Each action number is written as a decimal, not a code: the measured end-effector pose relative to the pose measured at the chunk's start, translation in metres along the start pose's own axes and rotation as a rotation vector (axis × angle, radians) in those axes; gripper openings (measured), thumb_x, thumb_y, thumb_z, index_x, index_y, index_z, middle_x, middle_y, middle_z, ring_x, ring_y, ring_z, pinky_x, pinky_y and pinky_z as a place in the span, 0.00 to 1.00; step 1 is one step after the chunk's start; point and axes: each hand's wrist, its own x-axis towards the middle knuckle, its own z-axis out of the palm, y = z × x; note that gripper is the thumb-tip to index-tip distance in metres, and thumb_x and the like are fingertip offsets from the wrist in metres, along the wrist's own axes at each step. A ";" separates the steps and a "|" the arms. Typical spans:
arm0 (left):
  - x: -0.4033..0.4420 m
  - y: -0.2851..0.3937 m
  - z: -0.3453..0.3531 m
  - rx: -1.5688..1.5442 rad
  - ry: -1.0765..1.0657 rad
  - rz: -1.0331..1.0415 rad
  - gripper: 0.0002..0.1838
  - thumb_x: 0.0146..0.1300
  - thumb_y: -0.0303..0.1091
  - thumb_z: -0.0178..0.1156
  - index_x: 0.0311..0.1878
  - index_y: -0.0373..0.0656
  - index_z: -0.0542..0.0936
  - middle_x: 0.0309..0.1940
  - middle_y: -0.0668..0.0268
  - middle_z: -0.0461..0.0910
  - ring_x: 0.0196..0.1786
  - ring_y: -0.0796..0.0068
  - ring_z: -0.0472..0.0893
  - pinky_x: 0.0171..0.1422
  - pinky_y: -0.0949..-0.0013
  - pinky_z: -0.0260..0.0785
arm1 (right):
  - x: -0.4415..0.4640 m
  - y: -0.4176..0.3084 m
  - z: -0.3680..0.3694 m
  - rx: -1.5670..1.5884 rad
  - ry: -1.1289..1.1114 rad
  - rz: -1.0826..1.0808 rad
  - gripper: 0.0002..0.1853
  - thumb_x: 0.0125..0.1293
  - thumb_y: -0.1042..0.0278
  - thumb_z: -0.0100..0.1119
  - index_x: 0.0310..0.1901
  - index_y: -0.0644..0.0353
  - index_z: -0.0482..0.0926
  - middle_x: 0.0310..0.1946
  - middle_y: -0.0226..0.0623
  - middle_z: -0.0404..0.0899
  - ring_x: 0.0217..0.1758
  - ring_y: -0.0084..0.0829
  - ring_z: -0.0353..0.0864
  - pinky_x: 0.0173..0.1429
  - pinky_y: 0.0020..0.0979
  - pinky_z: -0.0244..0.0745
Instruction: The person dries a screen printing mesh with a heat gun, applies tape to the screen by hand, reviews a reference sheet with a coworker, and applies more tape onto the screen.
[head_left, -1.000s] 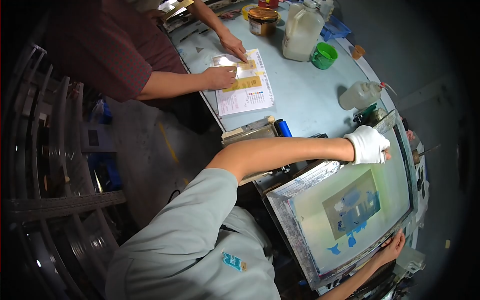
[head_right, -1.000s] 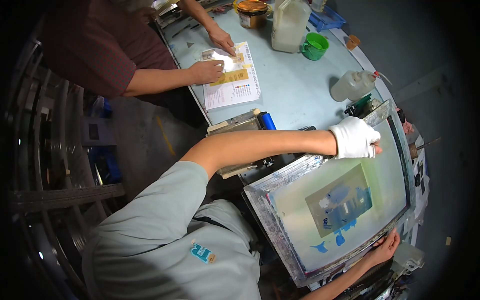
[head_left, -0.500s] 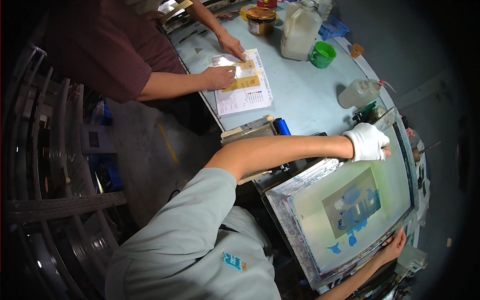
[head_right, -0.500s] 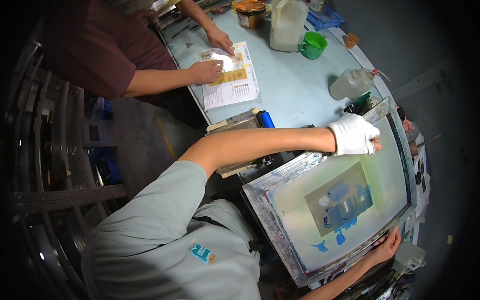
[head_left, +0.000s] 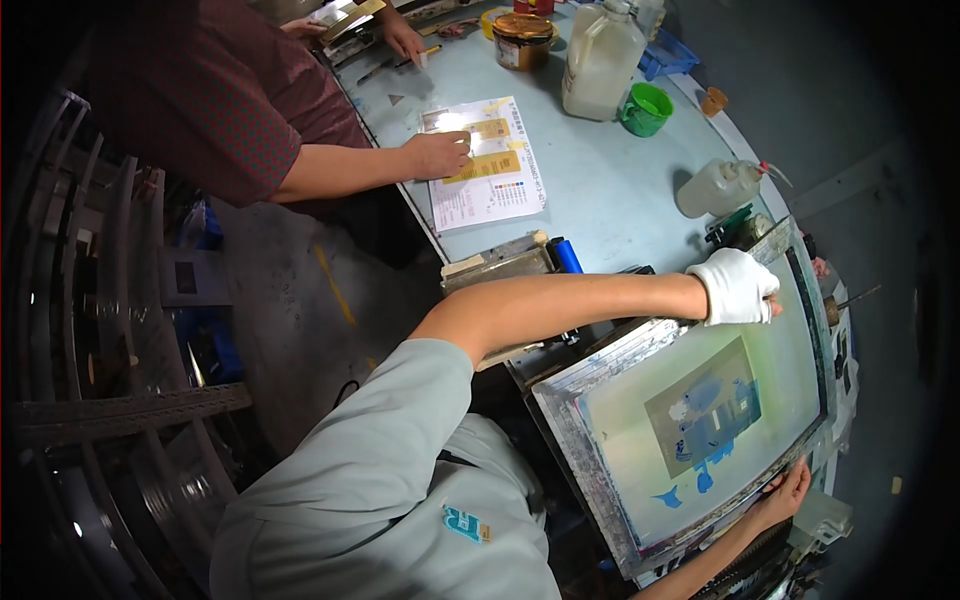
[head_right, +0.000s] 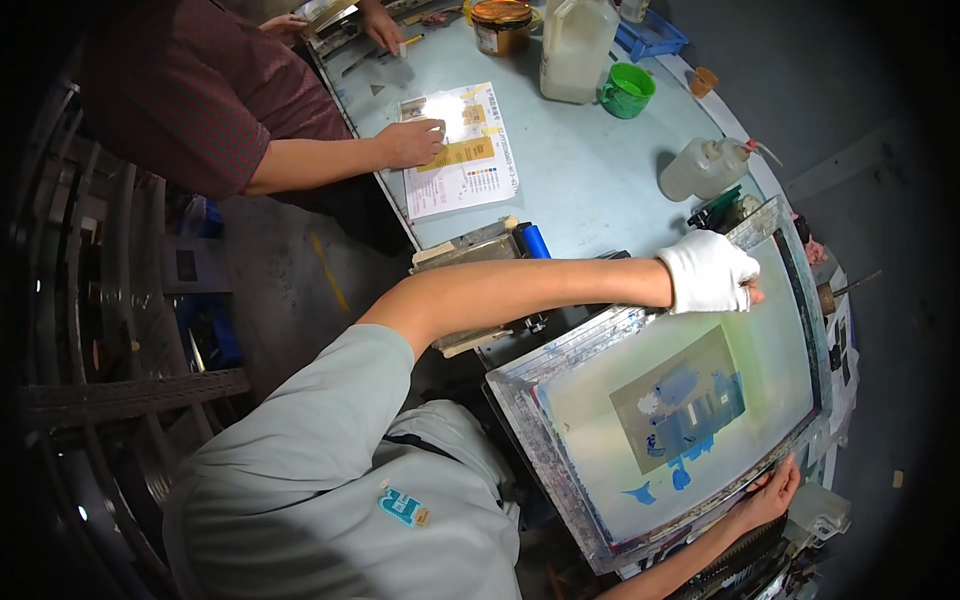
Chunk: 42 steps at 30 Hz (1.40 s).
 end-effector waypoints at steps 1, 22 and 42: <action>0.000 0.000 0.000 0.000 0.001 -0.001 0.17 0.60 0.52 0.63 0.32 0.47 0.85 0.29 0.57 0.85 0.36 0.54 0.85 0.43 0.56 0.76 | 0.001 0.001 -0.001 -0.018 0.001 -0.012 0.08 0.72 0.63 0.63 0.43 0.57 0.79 0.20 0.19 0.66 0.17 0.10 0.58 0.19 0.18 0.49; -0.001 0.001 -0.003 -0.019 0.023 0.022 0.16 0.60 0.50 0.64 0.30 0.45 0.84 0.26 0.57 0.84 0.32 0.54 0.84 0.39 0.58 0.75 | -0.006 -0.009 0.007 -0.008 0.016 0.026 0.10 0.71 0.61 0.64 0.43 0.58 0.80 0.17 0.19 0.66 0.15 0.10 0.57 0.18 0.18 0.50; -0.001 -0.002 -0.008 -0.116 0.004 -0.014 0.14 0.58 0.46 0.63 0.29 0.44 0.85 0.21 0.54 0.81 0.27 0.51 0.83 0.36 0.54 0.75 | -0.007 -0.014 0.008 -0.167 0.008 -0.013 0.11 0.73 0.57 0.61 0.43 0.56 0.79 0.17 0.20 0.63 0.16 0.11 0.57 0.18 0.20 0.51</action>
